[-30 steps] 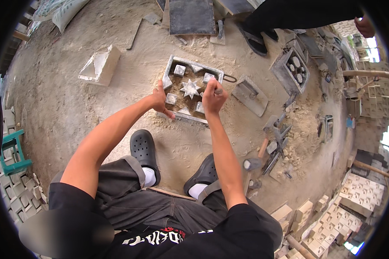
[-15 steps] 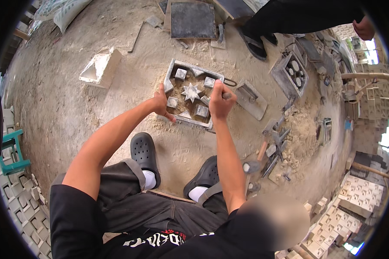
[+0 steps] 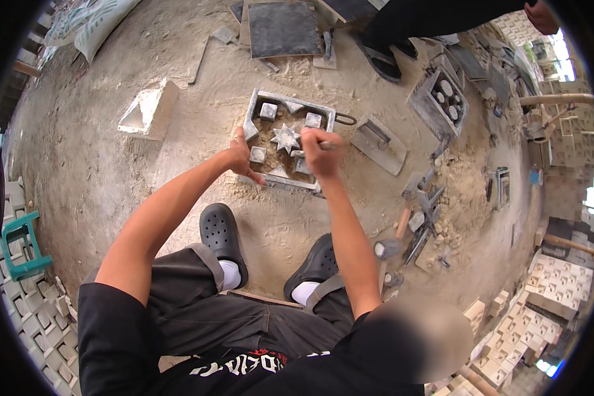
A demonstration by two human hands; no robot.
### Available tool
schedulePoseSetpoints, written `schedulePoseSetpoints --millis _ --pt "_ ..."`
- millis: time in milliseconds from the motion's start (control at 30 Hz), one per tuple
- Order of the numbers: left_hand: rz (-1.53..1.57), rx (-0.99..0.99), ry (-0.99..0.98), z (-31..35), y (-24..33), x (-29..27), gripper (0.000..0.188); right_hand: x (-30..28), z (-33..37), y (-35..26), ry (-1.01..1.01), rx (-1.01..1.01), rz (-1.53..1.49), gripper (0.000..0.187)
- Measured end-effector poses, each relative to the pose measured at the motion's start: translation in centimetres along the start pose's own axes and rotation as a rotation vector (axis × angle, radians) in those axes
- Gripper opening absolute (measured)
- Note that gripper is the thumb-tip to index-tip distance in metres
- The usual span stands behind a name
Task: The person carves excess material from a star-shaped pattern in a concrete mold using a small hand tool.
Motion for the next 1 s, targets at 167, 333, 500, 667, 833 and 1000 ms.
schedulePoseSetpoints --millis 167,333,500,667,833,1000 --pt "0.034 0.026 0.013 0.1 -0.7 -0.1 0.169 0.9 0.9 1.0 0.209 0.259 -0.077 0.046" --pt "0.052 0.056 0.007 0.5 0.0 -0.7 0.168 -0.3 0.8 -0.2 0.511 0.266 -0.323 0.051" --pt "0.035 0.049 -0.022 1.1 0.7 -0.4 0.168 -2.0 -0.6 -7.3 0.331 0.068 -0.441 0.05" --pt "-0.012 0.027 0.005 0.3 -0.4 -0.4 0.168 -0.2 0.0 -7.4 0.153 0.096 -0.381 0.047" --pt "0.001 0.064 0.011 0.8 0.6 -0.7 0.169 2.6 1.6 0.7 0.044 0.251 -0.226 0.046" --pt "-0.002 0.05 -0.007 1.1 -0.1 -0.8 0.169 2.1 -0.1 -5.2 0.04 0.145 -0.264 0.048"
Point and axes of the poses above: each hand's wrist, its own z-axis away from the middle knuckle, its own x-axis out of the palm, y = z × x, the point moved 7 cm from there along -z, towards the middle knuckle, and after that the axes turned 12 degrees about z, right-handed, at the moved point
